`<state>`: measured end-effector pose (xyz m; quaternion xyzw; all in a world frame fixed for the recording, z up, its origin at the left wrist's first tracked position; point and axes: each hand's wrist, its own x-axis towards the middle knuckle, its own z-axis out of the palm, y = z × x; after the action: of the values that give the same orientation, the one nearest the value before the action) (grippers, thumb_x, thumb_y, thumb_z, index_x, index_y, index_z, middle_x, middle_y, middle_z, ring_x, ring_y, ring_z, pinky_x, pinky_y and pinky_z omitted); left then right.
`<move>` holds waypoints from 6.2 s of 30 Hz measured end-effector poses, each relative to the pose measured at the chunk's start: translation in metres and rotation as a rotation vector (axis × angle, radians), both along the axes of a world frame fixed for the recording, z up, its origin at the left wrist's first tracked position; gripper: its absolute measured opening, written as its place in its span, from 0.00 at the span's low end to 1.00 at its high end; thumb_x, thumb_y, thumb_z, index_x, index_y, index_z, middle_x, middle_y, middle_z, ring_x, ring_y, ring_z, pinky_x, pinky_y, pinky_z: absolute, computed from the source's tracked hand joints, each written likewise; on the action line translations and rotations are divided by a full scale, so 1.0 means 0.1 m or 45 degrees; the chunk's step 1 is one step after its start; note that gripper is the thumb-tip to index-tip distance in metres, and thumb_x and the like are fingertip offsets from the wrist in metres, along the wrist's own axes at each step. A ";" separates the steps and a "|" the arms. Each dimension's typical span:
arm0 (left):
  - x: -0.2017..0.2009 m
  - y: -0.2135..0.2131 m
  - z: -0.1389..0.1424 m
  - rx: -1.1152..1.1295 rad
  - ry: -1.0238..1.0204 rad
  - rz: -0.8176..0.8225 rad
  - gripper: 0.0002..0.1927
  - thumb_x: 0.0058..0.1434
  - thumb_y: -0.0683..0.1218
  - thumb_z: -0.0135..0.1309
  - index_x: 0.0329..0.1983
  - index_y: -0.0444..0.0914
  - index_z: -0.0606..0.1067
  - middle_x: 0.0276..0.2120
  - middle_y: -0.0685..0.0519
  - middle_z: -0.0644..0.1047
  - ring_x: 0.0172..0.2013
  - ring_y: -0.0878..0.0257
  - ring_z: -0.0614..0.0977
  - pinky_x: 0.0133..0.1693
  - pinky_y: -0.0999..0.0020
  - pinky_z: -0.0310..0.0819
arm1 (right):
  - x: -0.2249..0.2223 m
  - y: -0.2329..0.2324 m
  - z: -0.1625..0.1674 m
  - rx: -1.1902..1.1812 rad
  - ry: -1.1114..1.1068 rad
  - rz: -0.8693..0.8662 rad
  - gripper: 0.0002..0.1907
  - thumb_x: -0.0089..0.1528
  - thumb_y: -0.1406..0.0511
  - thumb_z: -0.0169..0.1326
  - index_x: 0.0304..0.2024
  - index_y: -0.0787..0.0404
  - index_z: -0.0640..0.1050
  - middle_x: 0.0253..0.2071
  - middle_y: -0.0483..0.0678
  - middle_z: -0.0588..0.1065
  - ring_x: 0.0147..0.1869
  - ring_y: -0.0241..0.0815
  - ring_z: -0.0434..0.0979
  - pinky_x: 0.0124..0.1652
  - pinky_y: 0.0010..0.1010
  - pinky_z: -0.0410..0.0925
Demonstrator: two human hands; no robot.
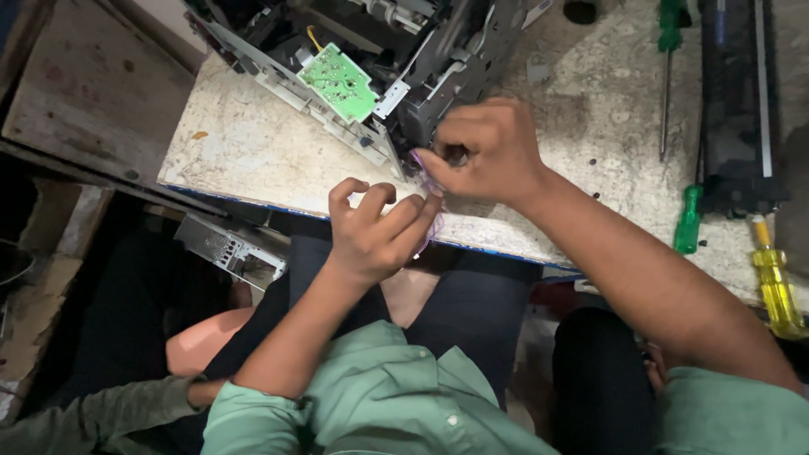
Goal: The person threads a purple wire through a small black plastic guide inside a disassembled printer and then secures the guide to the printer frame. The person uses both hands to manipulate the wire and the guide, ensuring it is properly seated.
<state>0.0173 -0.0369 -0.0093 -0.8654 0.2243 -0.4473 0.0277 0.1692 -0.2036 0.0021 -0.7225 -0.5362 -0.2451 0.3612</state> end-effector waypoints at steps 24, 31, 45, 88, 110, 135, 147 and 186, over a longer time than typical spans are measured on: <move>-0.01 0.10 0.06 -0.574 -0.105 -0.029 0.13 0.52 0.41 0.72 0.39 0.43 0.82 0.30 0.59 0.75 0.34 0.59 0.74 0.48 0.58 0.56 | -0.09 0.02 0.09 0.056 -0.109 -0.098 0.14 0.53 0.60 0.70 0.22 0.56 0.77 0.24 0.43 0.76 0.25 0.44 0.76 0.29 0.36 0.67; -0.01 0.07 0.12 -0.563 -0.077 -0.012 0.14 0.54 0.42 0.74 0.40 0.43 0.81 0.32 0.58 0.76 0.36 0.57 0.75 0.50 0.57 0.57 | -0.07 -0.04 0.12 0.003 -0.212 -0.030 0.15 0.57 0.60 0.72 0.26 0.56 0.78 0.26 0.42 0.76 0.28 0.42 0.76 0.32 0.35 0.67; -0.04 0.13 0.07 -0.646 -0.073 0.012 0.13 0.51 0.39 0.70 0.37 0.43 0.80 0.33 0.58 0.77 0.36 0.58 0.75 0.50 0.58 0.57 | -0.06 -0.04 0.18 0.028 -0.475 0.105 0.09 0.58 0.65 0.72 0.34 0.56 0.83 0.25 0.41 0.73 0.28 0.39 0.76 0.33 0.31 0.68; 0.16 0.19 0.87 -0.273 0.142 -0.040 0.13 0.53 0.46 0.70 0.42 0.47 0.81 0.60 0.55 0.71 0.61 0.50 0.66 0.60 0.48 0.56 | -0.14 -0.07 0.15 0.140 -0.102 -0.006 0.26 0.54 0.61 0.75 0.39 0.59 0.68 0.36 0.49 0.70 0.38 0.52 0.75 0.38 0.41 0.67; 0.18 0.30 0.58 -0.084 -0.139 -0.131 0.11 0.57 0.45 0.71 0.42 0.46 0.83 0.47 0.57 0.77 0.50 0.55 0.72 0.52 0.51 0.58 | -0.15 -0.02 0.12 -0.007 -0.140 -0.136 0.18 0.58 0.56 0.70 0.21 0.55 0.78 0.20 0.43 0.75 0.22 0.40 0.75 0.29 0.34 0.68; 0.00 0.19 0.09 -0.337 -0.162 -0.144 0.18 0.48 0.51 0.68 0.43 0.45 0.84 0.30 0.59 0.71 0.33 0.58 0.71 0.43 0.56 0.57 | -0.08 -0.04 0.09 -0.293 -0.046 -0.007 0.19 0.65 0.59 0.59 0.20 0.58 0.78 0.19 0.47 0.74 0.24 0.50 0.76 0.35 0.44 0.72; 0.21 0.21 0.61 -0.113 -0.097 -0.085 0.12 0.59 0.44 0.68 0.46 0.47 0.84 0.36 0.62 0.75 0.40 0.59 0.73 0.51 0.54 0.56 | -0.06 -0.09 0.13 -0.369 -0.068 -0.022 0.15 0.63 0.58 0.58 0.25 0.59 0.81 0.24 0.48 0.78 0.30 0.50 0.80 0.37 0.44 0.73; 0.09 0.37 0.48 -0.218 -0.095 -0.030 0.12 0.63 0.52 0.76 0.43 0.46 0.84 0.34 0.60 0.74 0.41 0.57 0.72 0.51 0.54 0.54 | -0.03 -0.08 0.07 -0.139 0.131 0.047 0.19 0.60 0.60 0.68 0.19 0.60 0.77 0.18 0.48 0.72 0.20 0.47 0.73 0.23 0.36 0.64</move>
<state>0.0260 0.0005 0.0389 -0.8446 0.1942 -0.4971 -0.0433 0.1659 -0.2119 0.0096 -0.7427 -0.5428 -0.1712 0.3528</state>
